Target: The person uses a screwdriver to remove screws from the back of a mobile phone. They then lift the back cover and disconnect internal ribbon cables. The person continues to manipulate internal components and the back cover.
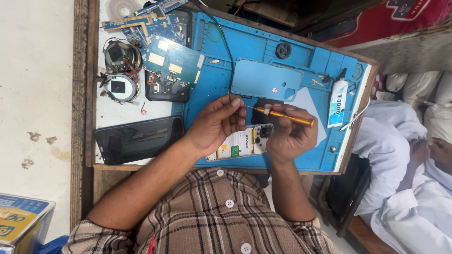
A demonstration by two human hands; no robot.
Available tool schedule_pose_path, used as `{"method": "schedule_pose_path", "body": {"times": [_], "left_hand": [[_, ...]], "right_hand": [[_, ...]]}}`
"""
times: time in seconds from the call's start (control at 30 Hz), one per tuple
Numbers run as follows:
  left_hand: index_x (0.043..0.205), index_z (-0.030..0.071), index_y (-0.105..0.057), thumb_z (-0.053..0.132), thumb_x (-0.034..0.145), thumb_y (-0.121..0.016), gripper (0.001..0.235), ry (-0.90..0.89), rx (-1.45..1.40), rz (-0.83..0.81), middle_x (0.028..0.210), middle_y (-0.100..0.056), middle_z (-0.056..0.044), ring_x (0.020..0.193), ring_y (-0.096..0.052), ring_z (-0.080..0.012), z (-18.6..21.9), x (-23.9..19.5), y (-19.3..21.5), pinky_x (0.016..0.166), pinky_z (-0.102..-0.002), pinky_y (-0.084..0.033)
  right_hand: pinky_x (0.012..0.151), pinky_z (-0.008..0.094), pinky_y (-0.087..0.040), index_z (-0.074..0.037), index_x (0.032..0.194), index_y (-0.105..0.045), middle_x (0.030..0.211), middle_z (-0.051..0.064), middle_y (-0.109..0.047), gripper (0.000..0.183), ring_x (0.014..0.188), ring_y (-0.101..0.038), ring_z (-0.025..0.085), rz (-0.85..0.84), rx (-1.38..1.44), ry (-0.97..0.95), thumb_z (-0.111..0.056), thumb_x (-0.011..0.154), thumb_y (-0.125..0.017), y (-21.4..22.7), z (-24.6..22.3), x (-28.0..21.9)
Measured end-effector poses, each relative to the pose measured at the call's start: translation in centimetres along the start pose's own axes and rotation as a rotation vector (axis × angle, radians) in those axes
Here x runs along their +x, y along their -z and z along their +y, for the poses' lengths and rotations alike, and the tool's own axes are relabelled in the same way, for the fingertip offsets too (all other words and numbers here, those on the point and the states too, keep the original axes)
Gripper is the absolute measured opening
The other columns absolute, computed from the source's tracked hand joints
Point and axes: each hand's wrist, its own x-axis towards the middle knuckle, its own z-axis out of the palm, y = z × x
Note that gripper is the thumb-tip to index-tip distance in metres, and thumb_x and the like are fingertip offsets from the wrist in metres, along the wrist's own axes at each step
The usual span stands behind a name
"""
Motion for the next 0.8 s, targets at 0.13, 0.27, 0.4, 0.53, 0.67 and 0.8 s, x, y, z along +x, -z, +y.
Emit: {"method": "schedule_pose_path", "body": {"times": [0.13, 0.27, 0.4, 0.53, 0.67, 0.8], "left_hand": [[0.107, 0.005, -0.061, 0.021, 0.110, -0.057, 0.016, 0.021, -0.049, -0.002, 0.097, -0.065, -0.005, 0.086, -0.066, -0.0129, 0.2, 0.0, 0.0, 0.082, -0.030, -0.059], [0.107, 0.005, -0.060, 0.021, 0.109, -0.057, 0.017, 0.032, -0.091, -0.013, 0.096, -0.065, -0.005, 0.083, -0.067, -0.0135, 0.5, 0.0, -0.3, 0.080, -0.030, -0.059], [0.108, 0.004, -0.061, 0.021, 0.110, -0.055, 0.018, 0.035, -0.082, 0.007, 0.095, -0.065, -0.006, 0.083, -0.067, -0.0136, 0.5, -0.1, -0.5, 0.080, -0.030, -0.059], [0.110, 0.003, -0.061, 0.023, 0.112, -0.054, 0.021, 0.013, -0.048, 0.015, 0.096, -0.065, -0.006, 0.084, -0.066, -0.0145, 0.5, -0.1, -0.7, 0.079, -0.031, -0.057], [0.113, 0.002, -0.061, 0.027, 0.109, -0.054, 0.026, -0.037, -0.037, 0.028, 0.097, -0.066, -0.008, 0.085, -0.067, -0.0163, 0.8, -0.3, -1.0, 0.081, -0.032, -0.058], [0.125, 0.002, -0.062, 0.020, 0.103, -0.061, 0.028, -0.072, 0.084, 0.088, 0.093, -0.064, -0.004, 0.082, -0.064, -0.0108, 0.8, -0.5, -1.6, 0.077, -0.027, -0.057]], "right_hand": [[0.086, 0.042, -0.067, 0.002, 0.113, -0.054, 0.103, 0.018, -0.069, 0.033, 0.094, -0.075, 0.028, -0.029, -0.038, 0.023, -0.027, 0.106, -0.069, -0.2, -0.1, -0.2], [0.086, 0.040, -0.066, 0.003, 0.113, -0.055, 0.104, 0.020, -0.070, 0.033, 0.095, -0.076, 0.028, -0.066, -0.083, 0.016, -0.026, 0.107, -0.068, -0.3, -0.4, 0.0], [0.086, 0.039, -0.066, 0.003, 0.113, -0.055, 0.105, 0.021, -0.070, 0.032, 0.095, -0.076, 0.028, -0.076, -0.064, 0.005, -0.026, 0.107, -0.068, -0.4, -0.5, 0.1], [0.086, 0.039, -0.067, 0.003, 0.113, -0.055, 0.105, 0.020, -0.070, 0.032, 0.096, -0.076, 0.028, -0.048, -0.089, 0.018, -0.026, 0.107, -0.067, -0.2, -0.3, 0.3], [0.088, 0.039, -0.066, 0.002, 0.115, -0.053, 0.105, 0.018, -0.069, 0.031, 0.097, -0.075, 0.027, -0.023, -0.103, 0.006, -0.025, 0.109, -0.068, 0.4, -0.1, 0.4], [0.087, 0.038, -0.065, 0.001, 0.115, -0.054, 0.106, 0.017, -0.068, 0.032, 0.096, -0.075, 0.027, 0.015, -0.080, -0.037, -0.026, 0.108, -0.068, 0.8, 0.0, 0.4]]}}
